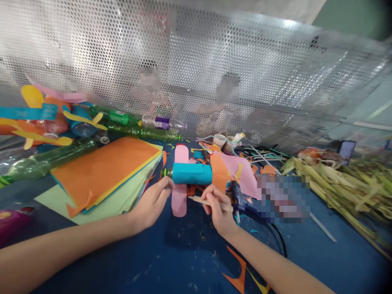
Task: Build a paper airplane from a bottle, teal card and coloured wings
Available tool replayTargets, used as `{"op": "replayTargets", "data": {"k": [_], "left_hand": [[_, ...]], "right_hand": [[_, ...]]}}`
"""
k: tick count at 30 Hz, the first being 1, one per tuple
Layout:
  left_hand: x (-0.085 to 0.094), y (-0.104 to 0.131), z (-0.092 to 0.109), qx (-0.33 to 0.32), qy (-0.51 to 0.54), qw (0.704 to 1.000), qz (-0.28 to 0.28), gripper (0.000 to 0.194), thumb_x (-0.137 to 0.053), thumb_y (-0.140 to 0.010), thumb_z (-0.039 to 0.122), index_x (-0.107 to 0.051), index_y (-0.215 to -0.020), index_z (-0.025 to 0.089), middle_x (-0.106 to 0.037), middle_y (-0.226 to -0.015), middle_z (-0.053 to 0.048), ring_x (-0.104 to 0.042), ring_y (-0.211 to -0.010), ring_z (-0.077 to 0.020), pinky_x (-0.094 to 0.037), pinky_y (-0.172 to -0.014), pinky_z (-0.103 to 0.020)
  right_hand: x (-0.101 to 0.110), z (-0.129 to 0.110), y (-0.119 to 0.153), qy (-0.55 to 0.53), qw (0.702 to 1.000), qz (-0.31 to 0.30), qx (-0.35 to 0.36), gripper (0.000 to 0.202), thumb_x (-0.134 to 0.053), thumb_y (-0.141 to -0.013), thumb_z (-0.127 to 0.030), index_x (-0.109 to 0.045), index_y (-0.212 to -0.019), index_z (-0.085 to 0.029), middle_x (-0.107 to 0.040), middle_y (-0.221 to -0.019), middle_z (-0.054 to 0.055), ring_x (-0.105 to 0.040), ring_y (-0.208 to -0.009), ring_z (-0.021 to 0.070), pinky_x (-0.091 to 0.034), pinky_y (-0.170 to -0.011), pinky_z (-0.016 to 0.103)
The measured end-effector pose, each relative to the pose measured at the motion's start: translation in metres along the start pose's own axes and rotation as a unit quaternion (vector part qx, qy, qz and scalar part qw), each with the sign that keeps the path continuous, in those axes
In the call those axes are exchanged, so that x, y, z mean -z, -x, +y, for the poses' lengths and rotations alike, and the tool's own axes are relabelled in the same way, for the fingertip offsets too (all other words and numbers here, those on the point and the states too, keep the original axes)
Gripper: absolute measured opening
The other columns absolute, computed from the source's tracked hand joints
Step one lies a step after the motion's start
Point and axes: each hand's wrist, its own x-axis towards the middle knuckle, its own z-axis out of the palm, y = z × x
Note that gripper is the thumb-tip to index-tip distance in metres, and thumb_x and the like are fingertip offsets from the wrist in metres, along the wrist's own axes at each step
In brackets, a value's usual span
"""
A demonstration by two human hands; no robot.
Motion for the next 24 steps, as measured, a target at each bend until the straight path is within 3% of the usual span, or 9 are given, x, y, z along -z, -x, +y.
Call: {"op": "replayTargets", "data": {"k": [7,11,16,19,24], "left_hand": [[0.0,-0.007,0.013,-0.036,0.022,0.998,0.036,0.016,-0.028,-0.087,0.013,-0.042,-0.084,0.021,-0.05,-0.081,0.001,-0.05,-0.078,-0.0138,-0.043,-0.075,-0.028],[0.007,-0.031,0.022,-0.049,0.025,0.996,0.066,0.017,-0.028,-0.088,0.019,-0.045,-0.09,0.021,-0.054,-0.084,-0.001,-0.053,-0.078,-0.015,-0.044,-0.073,-0.029],[0.023,-0.078,0.02,-0.084,-0.033,0.996,-0.004,0.026,-0.029,-0.084,0.014,-0.045,-0.103,0.021,-0.06,-0.088,0.0,-0.058,-0.073,-0.0119,-0.046,-0.07,-0.025],[0.028,-0.097,0.019,-0.07,-0.106,0.992,-0.024,0.029,-0.029,-0.081,0.012,-0.054,-0.092,0.02,-0.063,-0.085,0.0,-0.06,-0.07,-0.0122,-0.046,-0.066,-0.024],[0.016,-0.121,0.032,-0.076,-0.184,0.979,-0.046,0.022,-0.04,-0.086,0.022,-0.062,-0.081,0.017,-0.065,-0.085,-0.004,-0.061,-0.085,-0.0207,-0.045,-0.08,-0.033]], "right_hand": [[-0.002,0.002,0.0,0.02,1.0,-0.004,0.016,0.027,-0.039,-0.092,-0.034,-0.046,-0.07,-0.02,-0.036,-0.044,-0.008,-0.034,-0.039,0.0086,-0.026,-0.043,0.022],[-0.002,0.001,0.004,0.114,0.988,-0.054,0.088,0.024,-0.042,-0.089,-0.028,-0.045,-0.067,-0.02,-0.041,-0.048,-0.006,-0.04,-0.041,0.0084,-0.029,-0.043,0.021],[-0.003,-0.003,0.006,0.175,0.96,-0.093,0.195,0.02,-0.044,-0.085,-0.021,-0.045,-0.066,-0.02,-0.047,-0.052,-0.004,-0.045,-0.045,0.008,-0.033,-0.045,0.019],[-0.004,-0.002,0.005,0.18,0.957,-0.089,0.208,0.02,-0.044,-0.085,-0.02,-0.044,-0.065,-0.02,-0.048,-0.051,-0.005,-0.044,-0.044,0.0077,-0.032,-0.045,0.019],[-0.005,0.0,0.006,0.183,0.952,-0.09,0.23,0.019,-0.044,-0.084,-0.02,-0.045,-0.065,-0.02,-0.047,-0.052,-0.004,-0.045,-0.045,0.0082,-0.033,-0.046,0.019]]}}
